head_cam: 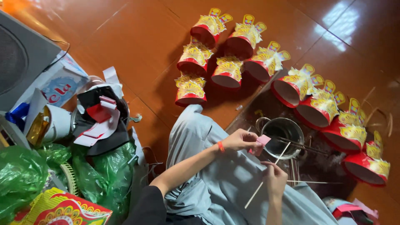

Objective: Assembling decorative paper ornaments by attaching red paper strips to wooden sticks.

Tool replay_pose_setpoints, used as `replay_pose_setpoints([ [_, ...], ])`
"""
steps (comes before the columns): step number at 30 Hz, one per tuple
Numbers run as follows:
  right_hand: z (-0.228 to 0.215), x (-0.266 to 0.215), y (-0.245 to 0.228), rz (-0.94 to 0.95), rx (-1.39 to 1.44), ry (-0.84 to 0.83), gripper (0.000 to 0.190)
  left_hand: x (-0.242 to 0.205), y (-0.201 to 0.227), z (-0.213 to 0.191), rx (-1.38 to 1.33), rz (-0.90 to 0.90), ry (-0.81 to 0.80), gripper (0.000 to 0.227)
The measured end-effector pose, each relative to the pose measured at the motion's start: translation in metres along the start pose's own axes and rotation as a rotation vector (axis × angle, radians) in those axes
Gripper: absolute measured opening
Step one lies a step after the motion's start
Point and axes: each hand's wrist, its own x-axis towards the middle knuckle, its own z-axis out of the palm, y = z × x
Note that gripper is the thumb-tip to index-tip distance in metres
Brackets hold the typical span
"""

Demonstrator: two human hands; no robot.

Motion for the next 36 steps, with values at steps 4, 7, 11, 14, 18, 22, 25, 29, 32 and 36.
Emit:
replay_pose_setpoints([
  [4,0.002,-0.019,-0.041,-0.088,-0.103,-0.006,0.031,0.006,-0.015,-0.009,0.103,-0.053,-0.038,0.027],
  [7,0.009,-0.025,-0.047,-0.272,-0.143,-0.049,0.029,0.005,-0.007,-0.005,0.036,-0.044,-0.142,0.028],
  [11,0.021,-0.029,-0.04,-0.363,-0.212,-0.099,0.026,0.006,-0.02,-0.006,0.032,-0.018,-0.236,0.031],
  [14,0.025,-0.028,-0.029,-0.441,-0.337,-0.131,0.019,0.002,-0.02,-0.002,0.248,-0.011,-0.226,0.025],
  [18,0.026,-0.033,-0.031,-0.486,-0.383,-0.14,0.017,0.005,-0.017,0.005,0.268,0.03,-0.213,0.03],
  [22,0.028,-0.029,-0.025,-0.503,-0.415,-0.15,0.015,-0.001,-0.007,0.011,0.242,-0.028,-0.194,0.026],
  [25,0.026,-0.029,-0.034,-0.445,-0.457,-0.235,0.015,-0.004,-0.004,0.013,0.19,-0.043,-0.157,0.023],
  [29,0.002,-0.034,-0.076,-0.448,-0.398,-0.4,0.026,-0.007,0.008,0.015,0.155,-0.081,-0.137,0.02],
  [32,-0.027,-0.024,-0.061,-0.485,-0.381,-0.42,0.032,-0.01,0.02,0.018,0.071,-0.052,-0.159,0.018],
  [36,-0.048,-0.012,-0.061,-0.208,-0.176,-0.08,0.035,-0.002,0.017,0.017,0.156,0.036,-0.138,0.018],
])
